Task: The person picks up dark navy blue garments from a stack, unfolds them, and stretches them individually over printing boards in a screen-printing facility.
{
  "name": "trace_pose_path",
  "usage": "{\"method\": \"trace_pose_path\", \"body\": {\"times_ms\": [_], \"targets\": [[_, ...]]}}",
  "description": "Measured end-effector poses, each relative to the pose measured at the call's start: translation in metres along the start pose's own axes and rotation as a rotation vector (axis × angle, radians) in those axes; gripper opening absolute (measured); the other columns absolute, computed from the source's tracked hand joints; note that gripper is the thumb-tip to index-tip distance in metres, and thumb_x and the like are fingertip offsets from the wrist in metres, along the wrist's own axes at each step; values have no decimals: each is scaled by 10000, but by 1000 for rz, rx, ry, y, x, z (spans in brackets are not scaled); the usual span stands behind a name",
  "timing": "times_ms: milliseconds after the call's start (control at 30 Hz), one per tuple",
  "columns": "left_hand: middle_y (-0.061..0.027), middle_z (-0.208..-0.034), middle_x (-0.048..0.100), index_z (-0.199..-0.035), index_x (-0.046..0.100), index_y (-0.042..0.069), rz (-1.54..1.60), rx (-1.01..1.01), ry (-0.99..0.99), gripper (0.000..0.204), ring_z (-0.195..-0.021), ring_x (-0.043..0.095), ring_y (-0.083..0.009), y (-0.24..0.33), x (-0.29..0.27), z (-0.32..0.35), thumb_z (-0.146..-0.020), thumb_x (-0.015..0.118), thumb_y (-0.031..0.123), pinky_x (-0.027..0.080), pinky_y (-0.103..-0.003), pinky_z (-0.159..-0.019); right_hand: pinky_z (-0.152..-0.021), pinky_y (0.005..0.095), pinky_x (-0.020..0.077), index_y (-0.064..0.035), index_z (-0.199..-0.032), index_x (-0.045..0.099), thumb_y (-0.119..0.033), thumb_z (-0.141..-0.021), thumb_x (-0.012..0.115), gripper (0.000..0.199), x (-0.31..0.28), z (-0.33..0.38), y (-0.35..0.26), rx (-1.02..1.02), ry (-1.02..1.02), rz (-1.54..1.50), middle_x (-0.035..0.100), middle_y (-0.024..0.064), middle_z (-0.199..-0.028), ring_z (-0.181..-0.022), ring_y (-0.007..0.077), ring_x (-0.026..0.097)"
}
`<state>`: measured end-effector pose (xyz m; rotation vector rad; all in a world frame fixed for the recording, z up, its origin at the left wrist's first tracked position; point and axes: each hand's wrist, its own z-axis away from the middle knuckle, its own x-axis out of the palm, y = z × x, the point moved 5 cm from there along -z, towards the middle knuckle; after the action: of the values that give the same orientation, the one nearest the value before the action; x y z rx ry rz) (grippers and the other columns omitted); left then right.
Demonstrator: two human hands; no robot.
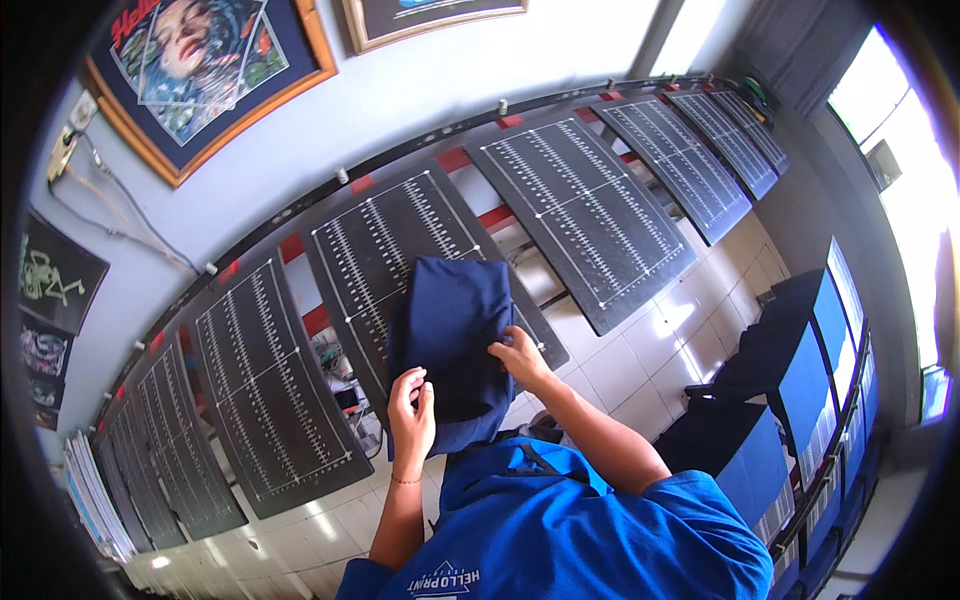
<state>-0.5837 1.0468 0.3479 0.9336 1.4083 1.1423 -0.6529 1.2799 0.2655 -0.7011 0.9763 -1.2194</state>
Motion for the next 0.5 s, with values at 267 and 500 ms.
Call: {"method": "trace_pose_path", "body": {"times_ms": [267,500], "targets": [[-114,-1395,531,-1449,430,164,1421,-684,-703,647,-1281,509,-330,28,113,-20,-990,378,617,427,-578,-1037,-697,428,547,-23,-899,629,-130,-766,640,171,-75,107,-175,-781,-338,744,651,167,-860,-813,328,687],[-115,-1535,403,-1491,388,124,1679,-923,-766,645,-1416,360,-341,59,325,-23,-986,396,524,241,-550,-1179,-766,409,543,-108,-1003,671,-129,-805,637,202,-262,131,-102,-707,67,928,590,73,-917,-903,272,635]]}}
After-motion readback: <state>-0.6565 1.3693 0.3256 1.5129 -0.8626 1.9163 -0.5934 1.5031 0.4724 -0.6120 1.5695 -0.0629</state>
